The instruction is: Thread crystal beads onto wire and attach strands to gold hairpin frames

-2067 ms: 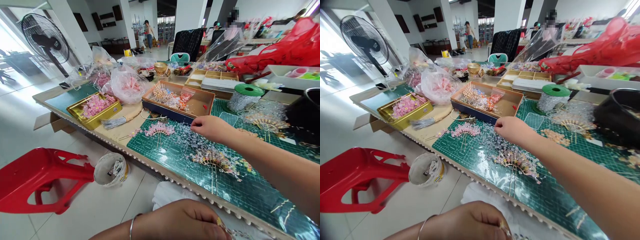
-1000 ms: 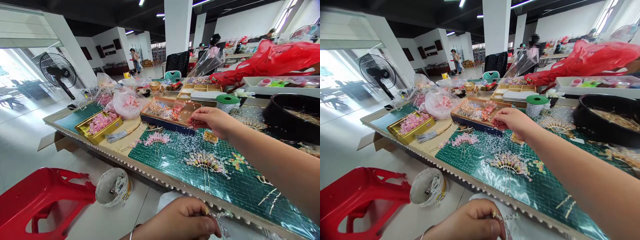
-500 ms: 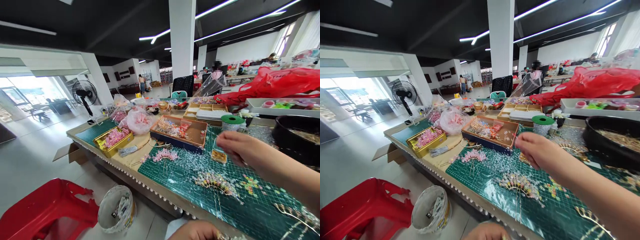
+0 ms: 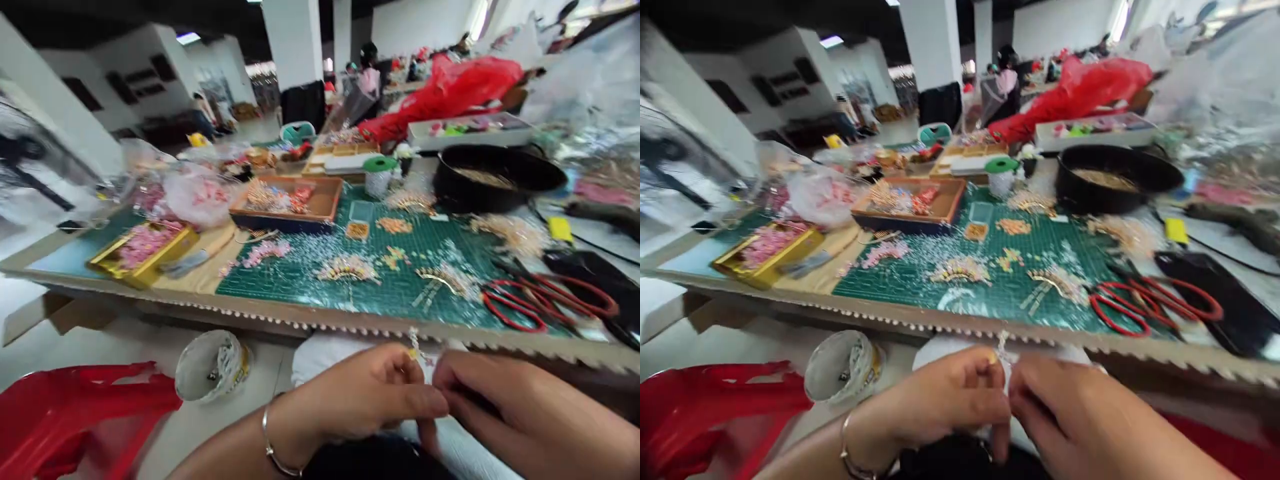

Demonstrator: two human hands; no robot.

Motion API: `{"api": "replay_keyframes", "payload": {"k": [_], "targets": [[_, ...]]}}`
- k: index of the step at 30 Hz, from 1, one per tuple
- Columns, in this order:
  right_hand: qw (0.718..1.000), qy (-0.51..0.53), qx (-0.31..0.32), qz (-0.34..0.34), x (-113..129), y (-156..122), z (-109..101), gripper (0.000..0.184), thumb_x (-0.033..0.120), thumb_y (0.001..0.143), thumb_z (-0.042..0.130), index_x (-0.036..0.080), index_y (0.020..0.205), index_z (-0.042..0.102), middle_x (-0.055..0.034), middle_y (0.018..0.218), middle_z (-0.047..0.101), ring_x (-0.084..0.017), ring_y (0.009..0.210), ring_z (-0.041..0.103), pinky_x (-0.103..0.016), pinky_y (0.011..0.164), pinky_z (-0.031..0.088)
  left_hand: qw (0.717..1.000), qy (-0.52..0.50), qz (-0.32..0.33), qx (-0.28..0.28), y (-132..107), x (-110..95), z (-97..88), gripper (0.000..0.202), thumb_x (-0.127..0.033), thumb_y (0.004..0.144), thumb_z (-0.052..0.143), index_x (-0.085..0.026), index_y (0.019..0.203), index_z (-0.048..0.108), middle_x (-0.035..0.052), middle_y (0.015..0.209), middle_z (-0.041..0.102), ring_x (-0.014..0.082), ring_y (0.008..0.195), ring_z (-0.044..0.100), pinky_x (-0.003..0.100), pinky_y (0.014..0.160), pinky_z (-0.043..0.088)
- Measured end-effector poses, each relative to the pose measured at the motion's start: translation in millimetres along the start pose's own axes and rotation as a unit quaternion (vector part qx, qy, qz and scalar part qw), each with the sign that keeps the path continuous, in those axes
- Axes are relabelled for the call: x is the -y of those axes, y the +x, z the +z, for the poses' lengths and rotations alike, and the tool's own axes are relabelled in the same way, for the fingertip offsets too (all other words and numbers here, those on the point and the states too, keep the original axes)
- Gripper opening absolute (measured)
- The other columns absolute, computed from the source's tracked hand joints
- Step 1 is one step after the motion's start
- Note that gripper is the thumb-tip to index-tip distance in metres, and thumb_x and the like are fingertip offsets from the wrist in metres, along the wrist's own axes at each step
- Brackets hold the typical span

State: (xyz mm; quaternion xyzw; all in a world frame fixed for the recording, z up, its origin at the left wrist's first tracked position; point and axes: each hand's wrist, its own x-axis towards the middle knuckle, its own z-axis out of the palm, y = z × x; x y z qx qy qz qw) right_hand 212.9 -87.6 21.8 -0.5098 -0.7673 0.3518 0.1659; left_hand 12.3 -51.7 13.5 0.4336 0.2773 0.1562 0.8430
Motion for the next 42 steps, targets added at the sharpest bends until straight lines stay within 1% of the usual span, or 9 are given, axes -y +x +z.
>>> {"api": "replay_keyframes", "payload": {"k": [3, 6, 9, 13, 17, 22, 28, 35, 42], "targets": [[0.991, 0.071, 0.017, 0.115, 4, -12, -7, 0.004, 0.022, 0.089, 0.059, 0.024, 0.086, 0.061, 0.0029, 0.067, 0.063, -0.013, 0.059, 0.056, -0.025, 0.054, 0.04, 0.999, -0.016, -0.007, -0.033, 6, 7, 7.1, 0.048, -0.051, 0.073, 0.082, -0.018, 0.084, 0.05, -0.0079, 0.059, 0.049, 0.0055, 0.052, 0.038, 0.021, 0.05, 0.025], [0.938, 0.276, 0.036, 0.207, -10, -22, -6, 0.009, 0.03, 0.089, 0.062, 0.023, 0.094, 0.06, 0.0038, 0.068, 0.06, -0.012, 0.058, 0.057, -0.023, 0.053, 0.044, 0.996, -0.053, -0.017, -0.07, 11, 17, 10.7, 0.044, -0.048, 0.078, 0.079, -0.019, 0.084, 0.047, -0.01, 0.056, 0.04, 0.0047, 0.049, 0.03, 0.021, 0.047, 0.019], [0.89, 0.4, 0.001, 0.219, -30, -33, -1, 0.017, 0.037, 0.088, 0.065, 0.02, 0.089, 0.062, 0.0007, 0.072, 0.066, -0.013, 0.061, 0.063, -0.025, 0.06, 0.051, 0.995, -0.071, -0.016, -0.068, 14, 22, 12.1, 0.041, -0.043, 0.08, 0.079, -0.019, 0.082, 0.047, -0.0099, 0.057, 0.039, 0.0041, 0.049, 0.028, 0.02, 0.047, 0.018], [0.871, 0.432, -0.022, 0.234, -43, -39, 0, 0.025, 0.043, 0.083, 0.073, 0.019, 0.081, 0.066, -0.0007, 0.067, 0.068, -0.013, 0.058, 0.065, -0.025, 0.058, 0.053, 0.996, -0.052, -0.014, -0.067, 19, 22, 11.6, 0.04, -0.045, 0.082, 0.077, -0.018, 0.082, 0.047, -0.0092, 0.056, 0.041, 0.0043, 0.048, 0.029, 0.021, 0.046, 0.016], [0.856, 0.445, -0.04, 0.258, -43, -39, -1, 0.024, 0.042, 0.081, 0.074, 0.02, 0.077, 0.065, 0.0023, 0.063, 0.066, -0.011, 0.05, 0.063, -0.021, 0.05, 0.051, 0.999, 0.02, -0.033, -0.037, 25, 17, 8.7, 0.039, -0.054, 0.09, 0.063, -0.018, 0.082, 0.05, -0.0016, 0.059, 0.06, 0.0054, 0.045, 0.027, 0.024, 0.044, 0.014], [0.856, 0.442, 0.006, 0.268, -45, -36, -1, 0.021, 0.037, 0.083, 0.073, 0.021, 0.074, 0.064, 0.0043, 0.063, 0.065, -0.008, 0.048, 0.063, -0.018, 0.048, 0.049, 0.996, 0.061, -0.067, -0.015, 30, 13, 9.2, 0.04, -0.055, 0.092, 0.059, -0.015, 0.089, 0.059, 0.0035, 0.069, 0.068, 0.0064, 0.048, 0.033, 0.024, 0.05, 0.021], [0.857, 0.444, 0.042, 0.259, -49, -27, -1, 0.033, 0.051, 0.082, 0.074, 0.019, 0.079, 0.066, 0.0002, 0.069, 0.068, -0.012, 0.052, 0.065, -0.022, 0.049, 0.053, 0.996, 0.058, -0.06, -0.018, 35, 14, 13.0, 0.031, -0.044, 0.095, 0.059, -0.014, 0.087, 0.061, 0.0018, 0.067, 0.064, 0.0067, 0.051, 0.036, 0.024, 0.054, 0.025], [0.843, 0.468, 0.022, 0.263, -45, -26, 4, 0.025, 0.043, 0.084, 0.072, 0.019, 0.085, 0.065, 0.0009, 0.067, 0.067, -0.011, 0.051, 0.063, -0.023, 0.049, 0.052, 0.994, 0.077, -0.058, -0.052, 36, 14, 12.9, 0.037, -0.05, 0.097, 0.052, -0.015, 0.085, 0.058, -0.0053, 0.06, 0.043, 0.0088, 0.056, 0.037, 0.025, 0.057, 0.029], [0.887, 0.404, -0.005, 0.223, -33, -28, 9, 0.012, 0.026, 0.09, 0.062, 0.024, 0.103, 0.061, 0.0027, 0.073, 0.067, -0.013, 0.065, 0.065, -0.023, 0.061, 0.055, 0.989, 0.127, -0.056, -0.056, 31, 13, 12.4, 0.038, -0.049, 0.098, 0.052, -0.017, 0.077, 0.052, -0.0043, 0.063, 0.044, 0.0101, 0.06, 0.038, 0.026, 0.06, 0.03]]}}
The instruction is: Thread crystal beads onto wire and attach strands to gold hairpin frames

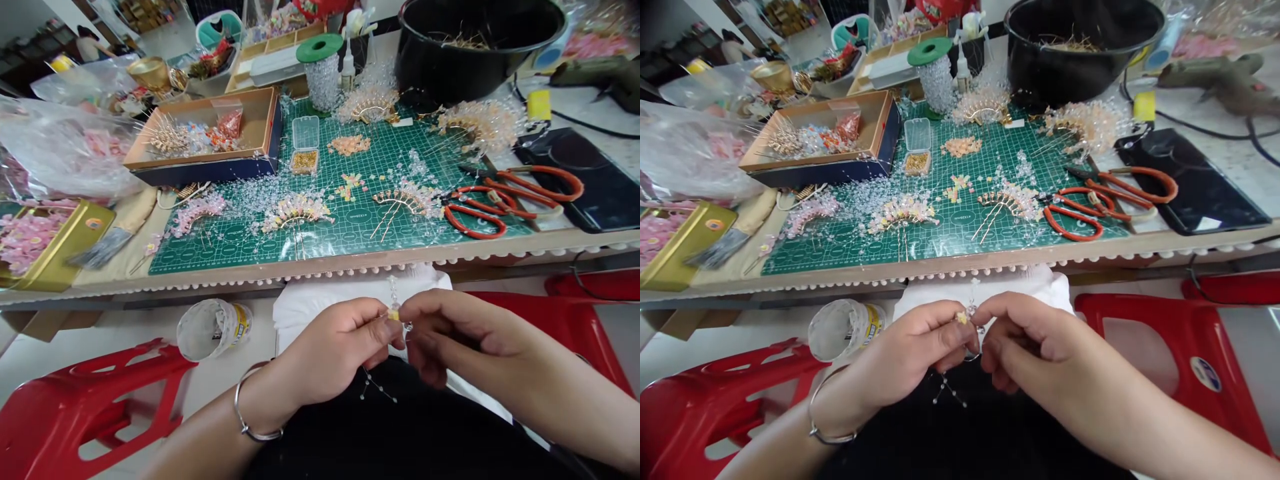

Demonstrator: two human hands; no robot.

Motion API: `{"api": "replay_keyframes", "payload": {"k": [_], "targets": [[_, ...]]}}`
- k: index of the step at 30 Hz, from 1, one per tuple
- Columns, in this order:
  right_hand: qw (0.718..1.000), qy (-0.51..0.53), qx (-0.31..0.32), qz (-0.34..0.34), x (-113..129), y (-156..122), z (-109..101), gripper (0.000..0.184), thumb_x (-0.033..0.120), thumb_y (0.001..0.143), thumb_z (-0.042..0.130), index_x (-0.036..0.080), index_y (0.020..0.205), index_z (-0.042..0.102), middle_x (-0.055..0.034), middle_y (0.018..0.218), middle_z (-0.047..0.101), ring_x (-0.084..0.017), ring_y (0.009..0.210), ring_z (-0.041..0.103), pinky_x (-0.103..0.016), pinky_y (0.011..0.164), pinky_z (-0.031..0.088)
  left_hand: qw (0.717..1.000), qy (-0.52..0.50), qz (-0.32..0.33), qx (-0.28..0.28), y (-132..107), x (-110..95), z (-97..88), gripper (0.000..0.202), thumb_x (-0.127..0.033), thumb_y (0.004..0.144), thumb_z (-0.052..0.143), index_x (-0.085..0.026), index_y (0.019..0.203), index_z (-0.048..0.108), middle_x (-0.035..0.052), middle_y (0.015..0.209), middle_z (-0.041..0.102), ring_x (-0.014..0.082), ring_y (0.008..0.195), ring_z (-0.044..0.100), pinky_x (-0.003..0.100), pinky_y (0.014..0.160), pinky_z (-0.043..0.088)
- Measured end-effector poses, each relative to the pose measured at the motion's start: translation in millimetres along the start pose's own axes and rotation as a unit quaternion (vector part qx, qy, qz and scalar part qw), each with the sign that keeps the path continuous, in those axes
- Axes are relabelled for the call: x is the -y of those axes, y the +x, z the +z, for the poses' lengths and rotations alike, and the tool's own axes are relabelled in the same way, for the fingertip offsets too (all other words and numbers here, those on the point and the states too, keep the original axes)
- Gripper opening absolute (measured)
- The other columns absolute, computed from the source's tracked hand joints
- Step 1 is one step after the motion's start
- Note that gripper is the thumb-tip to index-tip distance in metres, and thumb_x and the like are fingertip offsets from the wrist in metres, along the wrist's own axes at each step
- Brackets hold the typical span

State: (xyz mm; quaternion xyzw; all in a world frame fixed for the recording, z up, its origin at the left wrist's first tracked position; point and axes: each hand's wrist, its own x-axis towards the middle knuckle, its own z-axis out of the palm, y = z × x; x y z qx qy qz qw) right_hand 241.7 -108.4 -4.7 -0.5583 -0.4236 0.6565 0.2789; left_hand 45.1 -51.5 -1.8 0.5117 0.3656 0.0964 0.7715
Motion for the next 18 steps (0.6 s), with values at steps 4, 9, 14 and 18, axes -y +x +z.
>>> {"api": "replay_keyframes", "payload": {"k": [4, 9, 14, 18], "targets": [[0.99, 0.111, 0.071, 0.059, -2, 1, -7, 0.007, 0.025, 0.088, 0.066, 0.023, 0.094, 0.063, 0.0057, 0.062, 0.065, -0.008, 0.05, 0.062, -0.017, 0.05, 0.051, 0.998, -0.052, 0.015, 0.007, -2, 3, -2.7, 0.037, -0.05, 0.094, 0.059, -0.017, 0.079, 0.054, -0.0048, 0.063, 0.043, 0.0094, 0.059, 0.035, 0.026, 0.059, 0.027], [0.951, 0.252, 0.139, 0.115, 0, 5, -11, 0.007, 0.025, 0.089, 0.068, 0.021, 0.087, 0.062, 0.0032, 0.06, 0.068, -0.008, 0.043, 0.063, -0.012, 0.041, 0.047, 0.999, 0.0, 0.023, -0.031, -4, 6, -4.6, 0.041, -0.053, 0.093, 0.058, -0.017, 0.075, 0.055, -0.0043, 0.062, 0.043, 0.0098, 0.058, 0.036, 0.027, 0.057, 0.027], [0.937, 0.281, 0.133, 0.16, 6, 9, -6, 0.009, 0.028, 0.086, 0.069, 0.02, 0.088, 0.064, 0.0027, 0.056, 0.066, -0.008, 0.036, 0.058, -0.013, 0.036, 0.047, 0.996, 0.058, 0.044, -0.055, -10, 6, -5.3, 0.039, -0.051, 0.093, 0.059, -0.017, 0.074, 0.056, -0.0038, 0.064, 0.039, 0.0105, 0.061, 0.033, 0.026, 0.056, 0.027], [0.948, 0.239, 0.133, 0.163, 9, 11, -4, 0.015, 0.032, 0.085, 0.07, 0.019, 0.089, 0.066, 0.0027, 0.056, 0.064, -0.007, 0.038, 0.057, -0.013, 0.037, 0.047, 0.993, 0.09, 0.053, -0.058, -14, 4, -5.8, 0.036, -0.047, 0.094, 0.06, -0.016, 0.074, 0.059, -0.0026, 0.066, 0.042, 0.0105, 0.06, 0.034, 0.026, 0.056, 0.028]]}}
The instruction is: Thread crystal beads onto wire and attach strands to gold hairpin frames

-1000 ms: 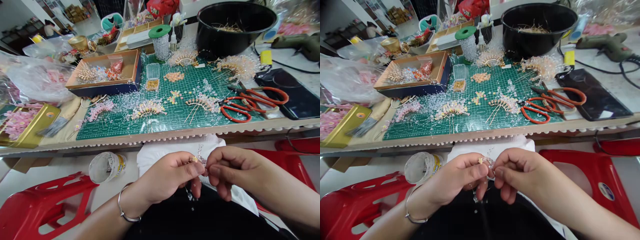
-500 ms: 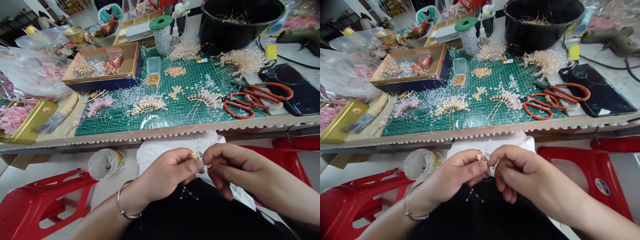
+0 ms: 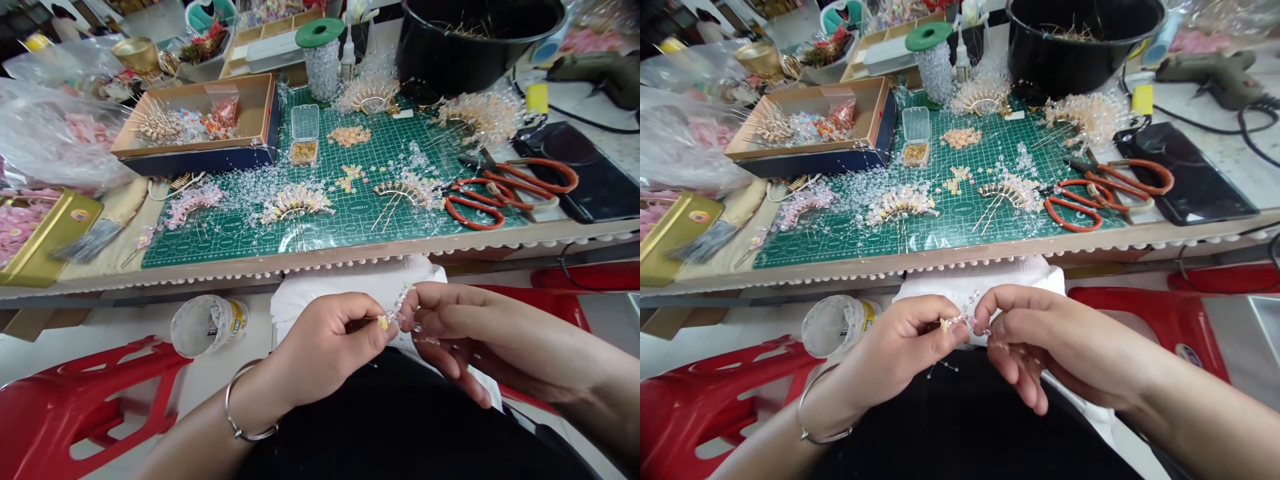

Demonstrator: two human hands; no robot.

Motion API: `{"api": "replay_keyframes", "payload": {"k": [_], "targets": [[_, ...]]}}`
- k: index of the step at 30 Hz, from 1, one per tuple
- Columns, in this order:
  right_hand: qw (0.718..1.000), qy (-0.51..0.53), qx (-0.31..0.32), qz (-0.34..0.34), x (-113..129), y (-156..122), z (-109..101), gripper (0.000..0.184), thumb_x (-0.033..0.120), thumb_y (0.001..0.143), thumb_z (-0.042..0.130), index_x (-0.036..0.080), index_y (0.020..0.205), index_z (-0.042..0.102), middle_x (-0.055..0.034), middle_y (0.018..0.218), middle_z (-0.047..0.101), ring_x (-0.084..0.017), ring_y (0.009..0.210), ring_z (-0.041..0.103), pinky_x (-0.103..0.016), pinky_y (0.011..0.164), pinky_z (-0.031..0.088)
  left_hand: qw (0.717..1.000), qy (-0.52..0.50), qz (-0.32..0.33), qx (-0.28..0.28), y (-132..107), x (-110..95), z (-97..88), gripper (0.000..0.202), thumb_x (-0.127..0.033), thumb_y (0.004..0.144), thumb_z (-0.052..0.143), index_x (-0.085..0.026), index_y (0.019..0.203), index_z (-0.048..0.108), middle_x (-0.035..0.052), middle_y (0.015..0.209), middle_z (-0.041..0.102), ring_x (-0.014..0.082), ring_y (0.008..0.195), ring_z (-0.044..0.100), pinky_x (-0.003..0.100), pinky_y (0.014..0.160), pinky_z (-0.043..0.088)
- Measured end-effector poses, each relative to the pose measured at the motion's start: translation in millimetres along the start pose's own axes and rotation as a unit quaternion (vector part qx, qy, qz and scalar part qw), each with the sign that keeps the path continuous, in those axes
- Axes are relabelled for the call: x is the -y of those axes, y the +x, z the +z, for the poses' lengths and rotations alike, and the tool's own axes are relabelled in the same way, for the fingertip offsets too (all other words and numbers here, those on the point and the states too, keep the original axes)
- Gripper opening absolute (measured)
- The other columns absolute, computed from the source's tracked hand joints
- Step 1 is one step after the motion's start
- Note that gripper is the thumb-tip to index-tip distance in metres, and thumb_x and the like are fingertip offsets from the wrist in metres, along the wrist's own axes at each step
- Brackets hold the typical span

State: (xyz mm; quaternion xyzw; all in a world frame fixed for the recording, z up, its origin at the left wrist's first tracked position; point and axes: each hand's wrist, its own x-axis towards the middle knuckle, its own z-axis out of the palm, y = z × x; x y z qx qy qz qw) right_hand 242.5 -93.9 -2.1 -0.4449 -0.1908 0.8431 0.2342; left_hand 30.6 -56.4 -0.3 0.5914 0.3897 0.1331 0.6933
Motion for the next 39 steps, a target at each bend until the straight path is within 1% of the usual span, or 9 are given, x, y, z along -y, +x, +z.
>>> {"api": "replay_keyframes", "payload": {"k": [5, 11, 18, 23, 25, 29, 32, 35, 39], "targets": [[0.997, -0.079, -0.016, 0.002, 1, 2, 2, 0.03, 0.045, 0.087, 0.071, 0.018, 0.078, 0.061, 0.0049, 0.053, 0.061, -0.005, 0.036, 0.054, -0.01, 0.035, 0.04, 1.0, -0.004, 0.012, 0.014, 0, -3, -1.2, 0.034, -0.044, 0.093, 0.061, -0.016, 0.074, 0.06, -0.0031, 0.066, 0.045, 0.0095, 0.06, 0.036, 0.024, 0.057, 0.03], [0.995, -0.099, -0.008, 0.005, 4, 3, -3, 0.02, 0.032, 0.092, 0.059, 0.018, 0.077, 0.061, -0.0035, 0.064, 0.074, -0.013, 0.049, 0.068, -0.018, 0.044, 0.053, 1.0, 0.02, 0.017, 0.016, 1, -3, -5.8, 0.028, -0.039, 0.093, 0.065, -0.016, 0.077, 0.065, -0.0025, 0.07, 0.053, 0.0094, 0.065, 0.044, 0.023, 0.061, 0.034], [0.991, -0.132, -0.009, 0.035, 9, 3, -5, 0.02, 0.026, 0.088, 0.055, 0.019, 0.07, 0.059, -0.0021, 0.056, 0.07, -0.011, 0.045, 0.063, -0.018, 0.043, 0.049, 0.998, 0.06, 0.025, -0.009, 1, -4, -8.0, 0.026, -0.036, 0.095, 0.062, -0.016, 0.079, 0.067, -0.0011, 0.074, 0.06, 0.0103, 0.068, 0.05, 0.022, 0.063, 0.037], [0.959, -0.272, -0.044, -0.058, 13, 3, -7, 0.021, 0.038, 0.09, 0.062, 0.02, 0.081, 0.069, -0.0035, 0.087, 0.075, -0.017, 0.08, 0.069, -0.026, 0.072, 0.056, 0.993, 0.112, 0.036, -0.004, 1, -6, -8.6, 0.024, -0.032, 0.094, 0.062, -0.016, 0.077, 0.069, -0.0005, 0.072, 0.06, 0.0121, 0.069, 0.053, 0.024, 0.066, 0.038], [0.953, -0.29, -0.055, -0.065, 14, 3, -5, 0.025, 0.043, 0.089, 0.065, 0.02, 0.08, 0.069, -0.0032, 0.086, 0.074, -0.018, 0.082, 0.067, -0.029, 0.075, 0.056, 0.996, 0.087, 0.024, 0.002, 2, -6, -9.4, 0.029, -0.037, 0.093, 0.063, -0.016, 0.074, 0.067, -0.0006, 0.069, 0.058, 0.0123, 0.067, 0.05, 0.024, 0.064, 0.036], [0.968, -0.242, -0.046, -0.059, 13, 6, -2, 0.022, 0.036, 0.088, 0.068, 0.02, 0.074, 0.061, -0.0013, 0.083, 0.072, -0.017, 0.082, 0.067, -0.029, 0.076, 0.054, 0.999, -0.031, -0.017, 0.007, 3, -1, -10.3, 0.035, -0.047, 0.088, 0.068, -0.015, 0.073, 0.065, -0.0027, 0.064, 0.046, 0.0108, 0.061, 0.037, 0.025, 0.058, 0.03], [0.986, -0.159, -0.003, -0.048, 7, 10, -1, 0.019, 0.028, 0.089, 0.065, 0.02, 0.073, 0.059, -0.0025, 0.084, 0.074, -0.016, 0.085, 0.07, -0.027, 0.079, 0.054, 0.996, -0.083, -0.016, 0.001, 4, 5, -10.2, 0.037, -0.049, 0.086, 0.069, -0.015, 0.075, 0.064, -0.0022, 0.066, 0.046, 0.0111, 0.063, 0.037, 0.026, 0.06, 0.03], [0.998, -0.049, 0.033, -0.012, 2, 11, 0, 0.018, 0.026, 0.088, 0.064, 0.019, 0.073, 0.057, -0.0039, 0.076, 0.074, -0.018, 0.073, 0.073, -0.029, 0.07, 0.056, 0.997, -0.069, -0.007, -0.017, 3, 7, -10.5, 0.037, -0.049, 0.086, 0.069, -0.015, 0.074, 0.063, -0.0013, 0.069, 0.047, 0.0121, 0.067, 0.04, 0.026, 0.063, 0.032], [0.999, -0.011, 0.022, -0.024, 2, 9, 2, 0.018, 0.024, 0.092, 0.057, 0.019, 0.074, 0.056, 0.0029, 0.069, 0.068, -0.012, 0.059, 0.07, -0.026, 0.064, 0.055, 0.999, -0.02, -0.013, -0.031, -4, 1, -11.6, 0.036, -0.049, 0.091, 0.063, -0.016, 0.076, 0.062, -0.0025, 0.068, 0.043, 0.0118, 0.068, 0.038, 0.026, 0.061, 0.03]]}}
